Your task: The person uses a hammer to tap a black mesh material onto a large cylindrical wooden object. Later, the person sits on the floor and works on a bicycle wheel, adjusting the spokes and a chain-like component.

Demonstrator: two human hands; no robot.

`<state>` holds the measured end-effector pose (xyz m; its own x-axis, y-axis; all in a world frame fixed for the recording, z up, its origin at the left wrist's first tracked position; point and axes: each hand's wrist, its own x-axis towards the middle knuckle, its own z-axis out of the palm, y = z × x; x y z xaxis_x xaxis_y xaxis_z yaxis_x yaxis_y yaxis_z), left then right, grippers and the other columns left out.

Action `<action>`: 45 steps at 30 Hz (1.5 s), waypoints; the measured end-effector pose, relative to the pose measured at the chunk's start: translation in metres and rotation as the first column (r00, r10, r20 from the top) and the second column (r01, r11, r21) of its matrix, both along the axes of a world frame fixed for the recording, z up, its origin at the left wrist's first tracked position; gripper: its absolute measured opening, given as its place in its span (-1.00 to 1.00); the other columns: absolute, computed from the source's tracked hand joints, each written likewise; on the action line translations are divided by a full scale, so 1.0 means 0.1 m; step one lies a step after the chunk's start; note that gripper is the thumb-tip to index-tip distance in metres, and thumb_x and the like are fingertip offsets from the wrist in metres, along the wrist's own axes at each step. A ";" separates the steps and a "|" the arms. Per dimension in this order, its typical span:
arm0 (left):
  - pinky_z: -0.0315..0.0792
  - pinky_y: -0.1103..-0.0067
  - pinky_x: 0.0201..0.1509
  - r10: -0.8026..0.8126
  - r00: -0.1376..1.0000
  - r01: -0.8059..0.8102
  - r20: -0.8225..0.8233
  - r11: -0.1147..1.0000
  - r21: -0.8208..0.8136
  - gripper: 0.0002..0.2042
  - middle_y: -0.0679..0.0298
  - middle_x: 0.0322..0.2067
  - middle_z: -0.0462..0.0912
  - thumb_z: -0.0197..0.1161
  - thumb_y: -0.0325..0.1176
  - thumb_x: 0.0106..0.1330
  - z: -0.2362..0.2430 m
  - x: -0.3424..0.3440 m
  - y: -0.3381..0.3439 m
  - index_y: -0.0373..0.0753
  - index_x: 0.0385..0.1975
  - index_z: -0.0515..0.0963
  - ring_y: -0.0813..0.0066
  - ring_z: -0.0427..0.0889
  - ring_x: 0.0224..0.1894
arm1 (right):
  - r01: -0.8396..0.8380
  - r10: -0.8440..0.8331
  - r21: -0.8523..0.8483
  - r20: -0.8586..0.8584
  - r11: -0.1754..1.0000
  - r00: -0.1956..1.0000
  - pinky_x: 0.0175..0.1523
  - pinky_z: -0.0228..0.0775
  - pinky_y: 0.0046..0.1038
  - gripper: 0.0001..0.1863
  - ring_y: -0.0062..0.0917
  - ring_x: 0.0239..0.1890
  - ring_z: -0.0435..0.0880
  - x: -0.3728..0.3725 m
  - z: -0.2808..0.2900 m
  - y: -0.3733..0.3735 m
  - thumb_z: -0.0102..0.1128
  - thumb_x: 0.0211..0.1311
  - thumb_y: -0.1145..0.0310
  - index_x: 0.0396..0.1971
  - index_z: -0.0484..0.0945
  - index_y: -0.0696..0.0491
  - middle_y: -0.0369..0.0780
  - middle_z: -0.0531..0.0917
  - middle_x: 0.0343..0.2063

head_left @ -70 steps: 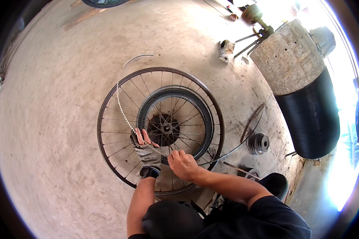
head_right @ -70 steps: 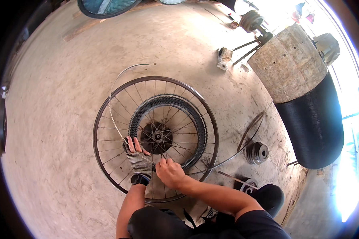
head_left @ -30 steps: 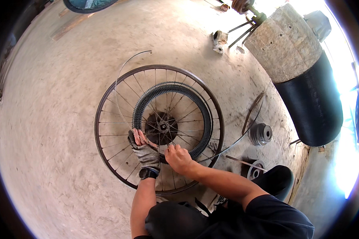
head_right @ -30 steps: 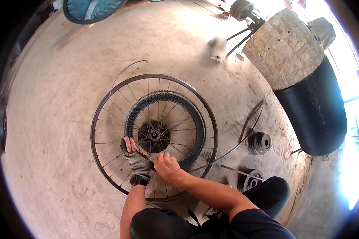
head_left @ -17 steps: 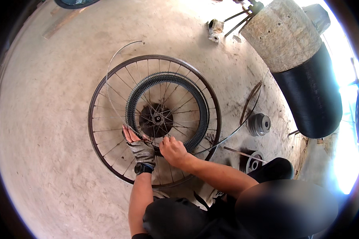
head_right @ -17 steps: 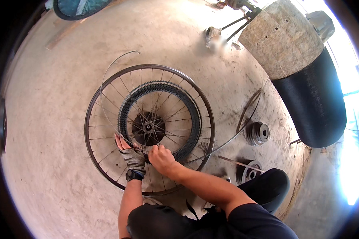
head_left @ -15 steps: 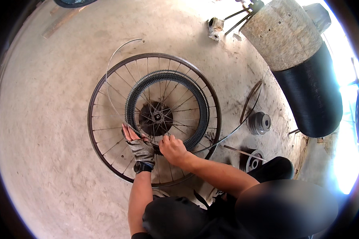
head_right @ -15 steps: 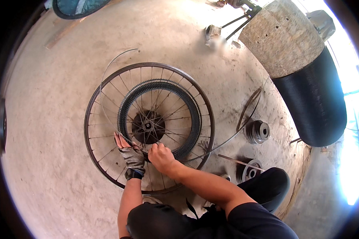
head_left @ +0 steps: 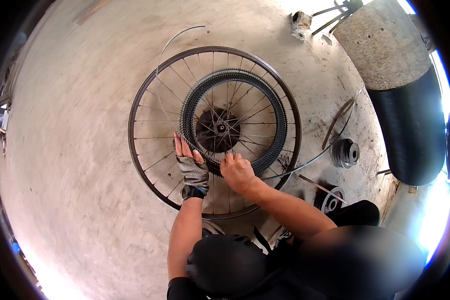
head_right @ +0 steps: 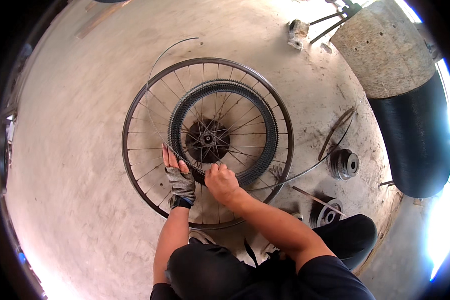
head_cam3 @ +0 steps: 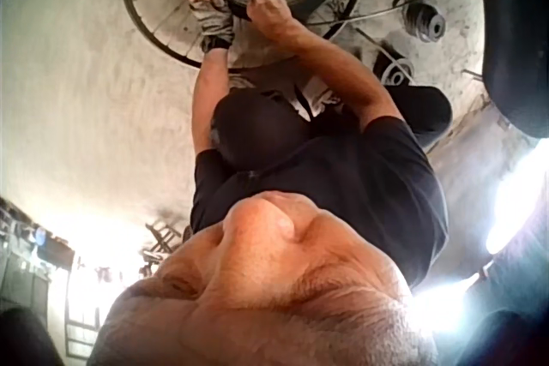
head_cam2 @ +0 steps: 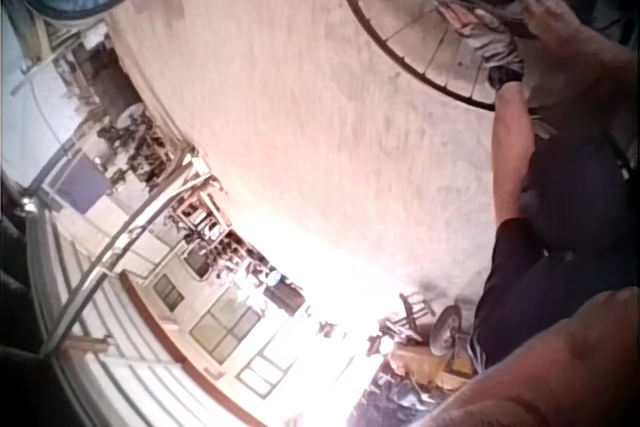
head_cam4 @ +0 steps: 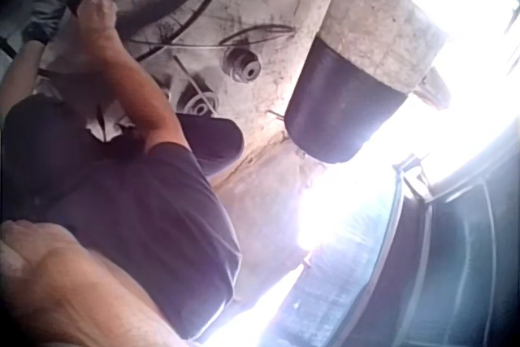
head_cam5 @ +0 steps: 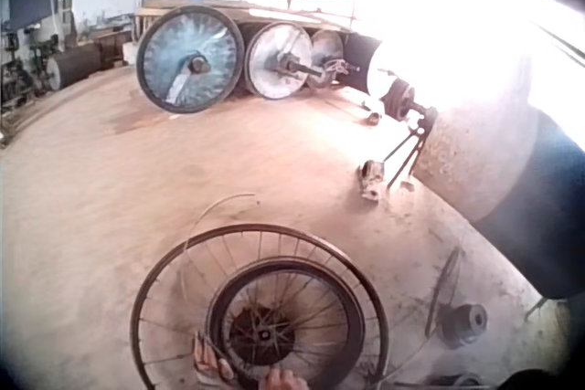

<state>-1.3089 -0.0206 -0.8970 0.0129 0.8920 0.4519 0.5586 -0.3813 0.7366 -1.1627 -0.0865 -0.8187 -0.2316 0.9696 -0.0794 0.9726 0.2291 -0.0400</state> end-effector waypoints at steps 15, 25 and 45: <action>0.14 0.15 0.46 0.067 0.993 -0.071 -0.100 0.997 -0.039 -0.24 -0.21 0.40 0.06 0.26 -0.27 0.18 0.14 0.17 0.00 -0.42 0.36 0.11 -0.17 0.12 0.42 | 0.028 -0.030 -0.040 -0.045 0.999 0.999 -0.31 0.61 -0.35 -0.82 -0.29 -0.26 0.64 0.04 -0.04 0.00 0.20 -0.03 0.44 -0.39 0.63 0.15 -0.17 0.58 -0.33; 0.12 0.20 0.49 0.138 0.962 -0.159 -0.234 0.985 -0.073 -0.12 -0.23 0.39 0.01 0.25 -0.36 -0.05 0.21 0.25 0.00 -0.58 0.32 0.04 -0.19 0.08 0.42 | 0.057 -0.057 -0.017 -0.003 0.998 0.998 -0.34 0.62 -0.37 -0.83 -0.32 -0.29 0.64 -0.04 -0.07 -0.02 0.18 0.03 0.41 -0.39 0.63 0.16 -0.17 0.58 -0.35; 0.18 0.23 0.41 0.001 1.000 -0.002 -0.014 0.998 -0.067 -0.40 -0.16 0.39 0.14 -0.17 -0.09 0.48 -0.02 0.09 0.01 -0.45 0.35 0.20 -0.10 0.27 0.35 | 0.023 -0.027 -0.074 -0.056 0.997 0.998 -0.37 0.62 -0.32 -0.81 -0.24 -0.36 0.68 0.06 0.02 -0.07 0.16 0.11 0.45 -0.32 0.62 0.24 -0.09 0.60 -0.40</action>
<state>-1.2998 -0.0193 -0.8986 0.0176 0.9204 0.3905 0.5692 -0.3303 0.7529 -1.1567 -0.0931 -0.8163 -0.2134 0.9671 -0.1383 0.9737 0.1990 -0.1113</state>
